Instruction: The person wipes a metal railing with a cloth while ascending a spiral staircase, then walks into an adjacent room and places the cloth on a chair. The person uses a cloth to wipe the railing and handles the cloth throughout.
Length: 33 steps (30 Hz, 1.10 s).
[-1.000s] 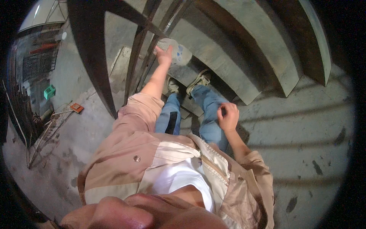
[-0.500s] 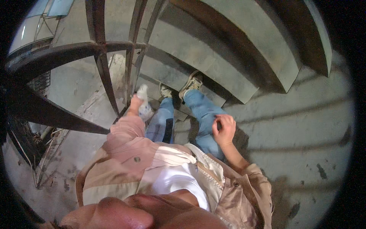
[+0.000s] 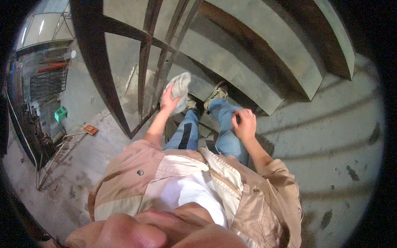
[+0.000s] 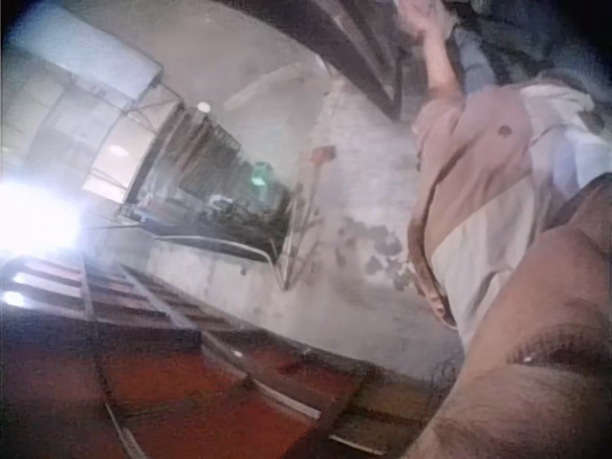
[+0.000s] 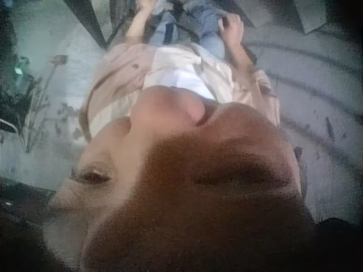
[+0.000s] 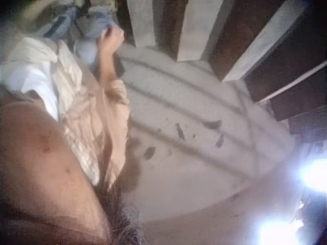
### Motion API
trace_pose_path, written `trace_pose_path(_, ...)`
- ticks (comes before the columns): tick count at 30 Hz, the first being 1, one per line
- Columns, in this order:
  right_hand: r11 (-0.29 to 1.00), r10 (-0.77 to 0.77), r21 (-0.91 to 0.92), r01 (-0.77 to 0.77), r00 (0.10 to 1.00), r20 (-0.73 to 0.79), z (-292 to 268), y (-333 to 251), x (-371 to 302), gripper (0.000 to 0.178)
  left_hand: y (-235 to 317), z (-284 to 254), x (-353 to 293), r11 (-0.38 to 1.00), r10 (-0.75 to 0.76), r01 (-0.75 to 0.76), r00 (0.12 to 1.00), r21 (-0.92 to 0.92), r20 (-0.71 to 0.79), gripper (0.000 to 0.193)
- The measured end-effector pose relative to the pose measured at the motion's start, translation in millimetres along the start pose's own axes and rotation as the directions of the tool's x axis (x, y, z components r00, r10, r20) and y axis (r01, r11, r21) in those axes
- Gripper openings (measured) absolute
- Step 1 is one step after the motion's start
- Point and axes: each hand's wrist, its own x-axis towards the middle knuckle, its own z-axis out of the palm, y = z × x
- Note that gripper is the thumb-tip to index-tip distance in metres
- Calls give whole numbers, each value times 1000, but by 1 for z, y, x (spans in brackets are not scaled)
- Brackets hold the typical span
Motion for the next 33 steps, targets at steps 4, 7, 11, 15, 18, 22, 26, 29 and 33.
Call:
trace_pose_path(4, 1000, 26, 10, -25, 991, -128, -2, -4, 3, 10, 96, -49, -44, 954, 299, -295, 914, 55, -274, 79)
trace_pose_path(7, 997, 73, 3, -73, 996, -55, -19, -11, -7, 10, 153, -96, -89, 852, 502, -502, 701, 149, -507, 72)
trace_pose_path(11, 999, -43, -9, 42, 992, -119, -32, -24, -6, 12, 168, -130, -62, 836, 538, -458, 577, 302, -615, 63)
trace_pose_path(15, 999, 31, -14, -33, 994, -108, -25, -24, 5, 15, 126, -105, -31, 774, 598, -329, 661, 541, -454, 64)
trace_pose_path(18, 999, 40, -23, -44, 985, -168, -20, -14, 5, 16, 90, -96, -51, 854, 429, -218, 808, 471, -403, 66)
trace_pose_path(22, 996, 81, -13, -84, 984, -158, -25, -3, 3, 16, 76, -105, -94, 800, 402, -260, 902, 541, -160, 63)
trace_pose_path(26, 994, 85, -53, -95, 981, -177, -32, -4, 10, 18, 117, -126, -131, 748, 637, -517, 736, 415, -231, 61)
trace_pose_path(29, 985, 148, -76, -153, 987, -66, -35, -11, 17, 19, 162, -166, -161, 697, 712, -599, 514, 394, -478, 62)
trace_pose_path(33, 992, 93, -79, -101, 991, -92, -34, -20, 17, 21, 200, -219, -166, 798, 582, -457, 411, 393, -702, 76)
